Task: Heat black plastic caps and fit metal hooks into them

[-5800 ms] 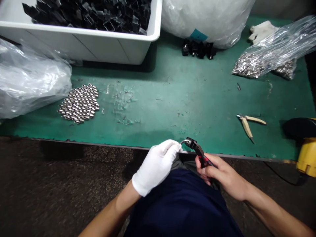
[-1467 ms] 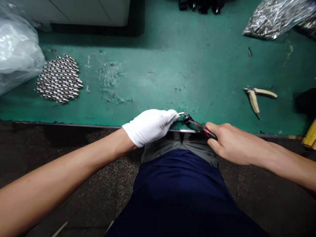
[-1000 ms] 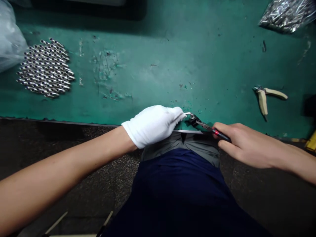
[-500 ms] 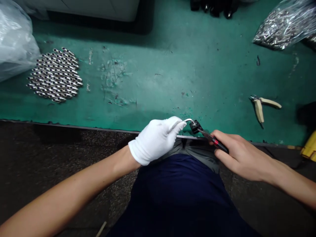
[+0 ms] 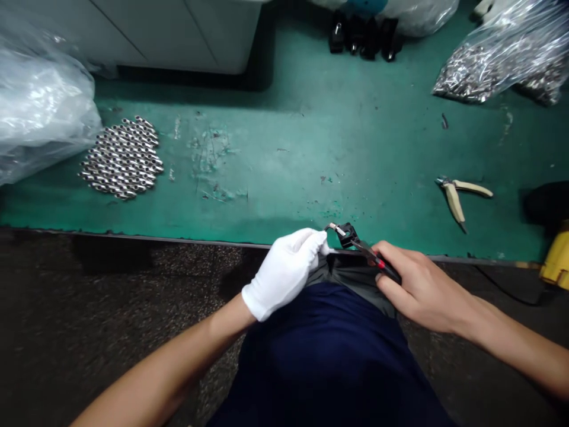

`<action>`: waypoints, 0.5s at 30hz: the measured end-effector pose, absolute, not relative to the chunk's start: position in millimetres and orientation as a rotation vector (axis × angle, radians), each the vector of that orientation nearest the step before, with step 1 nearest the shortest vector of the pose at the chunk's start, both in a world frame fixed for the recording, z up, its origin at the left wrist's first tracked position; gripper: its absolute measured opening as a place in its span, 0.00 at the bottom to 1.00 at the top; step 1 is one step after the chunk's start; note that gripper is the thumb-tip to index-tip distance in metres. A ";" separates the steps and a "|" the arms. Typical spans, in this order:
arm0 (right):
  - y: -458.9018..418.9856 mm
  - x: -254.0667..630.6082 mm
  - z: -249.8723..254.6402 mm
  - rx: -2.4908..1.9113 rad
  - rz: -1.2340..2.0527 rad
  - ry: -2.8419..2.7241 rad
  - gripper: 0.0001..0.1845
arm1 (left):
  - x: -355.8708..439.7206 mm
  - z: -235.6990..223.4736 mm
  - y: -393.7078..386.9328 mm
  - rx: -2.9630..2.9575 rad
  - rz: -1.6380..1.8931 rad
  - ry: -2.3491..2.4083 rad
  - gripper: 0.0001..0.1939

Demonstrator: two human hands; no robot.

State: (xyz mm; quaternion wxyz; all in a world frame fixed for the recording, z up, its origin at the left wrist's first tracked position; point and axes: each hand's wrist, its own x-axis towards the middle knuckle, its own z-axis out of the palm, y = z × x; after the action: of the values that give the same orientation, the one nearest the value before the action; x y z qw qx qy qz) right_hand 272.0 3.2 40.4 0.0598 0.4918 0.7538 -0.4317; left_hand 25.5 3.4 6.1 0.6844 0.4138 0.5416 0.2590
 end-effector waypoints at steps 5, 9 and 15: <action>1.3 270.8 37.3 1.514 -1.351 2.314 0.04 | 22.5 7.5 -0.9 0.500 0.530 0.928 0.16; -0.3 266.9 39.3 1.551 -1.341 2.383 0.04 | 19.7 9.9 -3.5 0.416 0.537 0.929 0.18; 20.0 257.0 29.8 1.672 -1.163 2.556 0.07 | 16.0 3.5 -2.0 0.435 0.592 1.013 0.23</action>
State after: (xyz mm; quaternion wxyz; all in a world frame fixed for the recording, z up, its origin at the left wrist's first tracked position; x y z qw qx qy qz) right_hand 257.0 20.0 29.8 -0.0635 0.5106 0.7805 -0.3551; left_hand 16.0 -2.0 3.5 0.8105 0.2038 0.4741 0.2771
